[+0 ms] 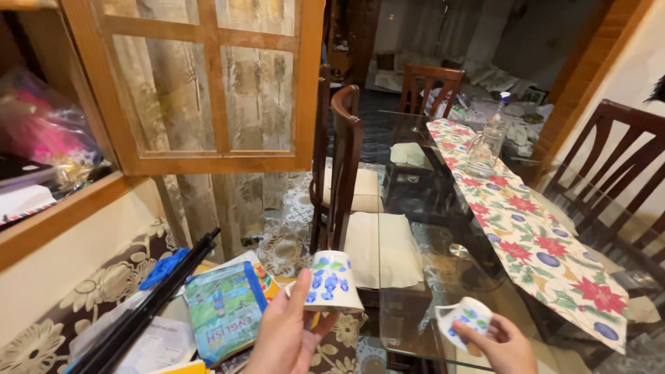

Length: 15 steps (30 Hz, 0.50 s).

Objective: The person fills a pitcher with water, carries it to a table, and removes various tea set items from a wooden cabinet, placing them onto the table. They then spray the plates with a cleaning liquid and wipe them with a cloth.

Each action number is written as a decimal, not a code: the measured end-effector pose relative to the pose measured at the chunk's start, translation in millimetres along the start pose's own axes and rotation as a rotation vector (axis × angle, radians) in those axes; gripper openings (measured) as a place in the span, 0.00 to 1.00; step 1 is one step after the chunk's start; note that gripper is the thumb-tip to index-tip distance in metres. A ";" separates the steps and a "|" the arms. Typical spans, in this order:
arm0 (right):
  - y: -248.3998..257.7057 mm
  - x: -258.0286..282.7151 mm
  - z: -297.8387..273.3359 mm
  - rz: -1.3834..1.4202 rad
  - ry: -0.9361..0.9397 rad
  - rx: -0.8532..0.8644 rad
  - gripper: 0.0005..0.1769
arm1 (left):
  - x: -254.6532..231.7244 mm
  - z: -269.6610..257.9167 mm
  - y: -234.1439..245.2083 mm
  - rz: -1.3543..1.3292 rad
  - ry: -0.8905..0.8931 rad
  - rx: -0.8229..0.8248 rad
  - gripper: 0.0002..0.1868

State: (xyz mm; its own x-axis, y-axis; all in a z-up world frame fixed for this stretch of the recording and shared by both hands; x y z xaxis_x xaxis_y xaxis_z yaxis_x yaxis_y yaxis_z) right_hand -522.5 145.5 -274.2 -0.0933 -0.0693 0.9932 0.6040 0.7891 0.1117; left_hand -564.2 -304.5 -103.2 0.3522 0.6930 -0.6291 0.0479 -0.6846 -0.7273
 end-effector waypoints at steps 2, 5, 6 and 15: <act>12.2 -20.4 19.1 0.086 0.098 0.013 0.34 | 4.2 2.7 4.7 0.042 0.041 0.002 0.15; 21.1 -40.2 41.9 0.020 0.102 -0.062 0.35 | 5.7 8.9 15.1 0.069 0.058 0.008 0.15; 21.2 -43.9 45.3 0.029 0.102 -0.060 0.35 | 4.7 11.6 18.8 0.076 0.052 0.008 0.15; 12.1 -25.3 79.9 -0.129 0.082 0.091 0.38 | -3.8 19.8 33.1 0.029 0.026 -0.030 0.15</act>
State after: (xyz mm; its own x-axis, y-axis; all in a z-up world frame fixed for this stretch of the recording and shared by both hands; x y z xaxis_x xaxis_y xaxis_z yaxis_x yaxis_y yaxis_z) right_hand -576.1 205.6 -300.5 -0.0982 -0.2203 0.9705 0.5165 0.8223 0.2389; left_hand -582.5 -325.3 -130.3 0.3776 0.6667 -0.6426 0.0653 -0.7114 -0.6997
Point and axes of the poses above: each hand's wrist, its own z-axis towards the middle knuckle, its own y-axis out of the back of the hand, x = y × z, the point moved 3 cm from there along z, towards the middle knuckle, and after that the axes turned 1 degree about -x, right-handed, at the moved point
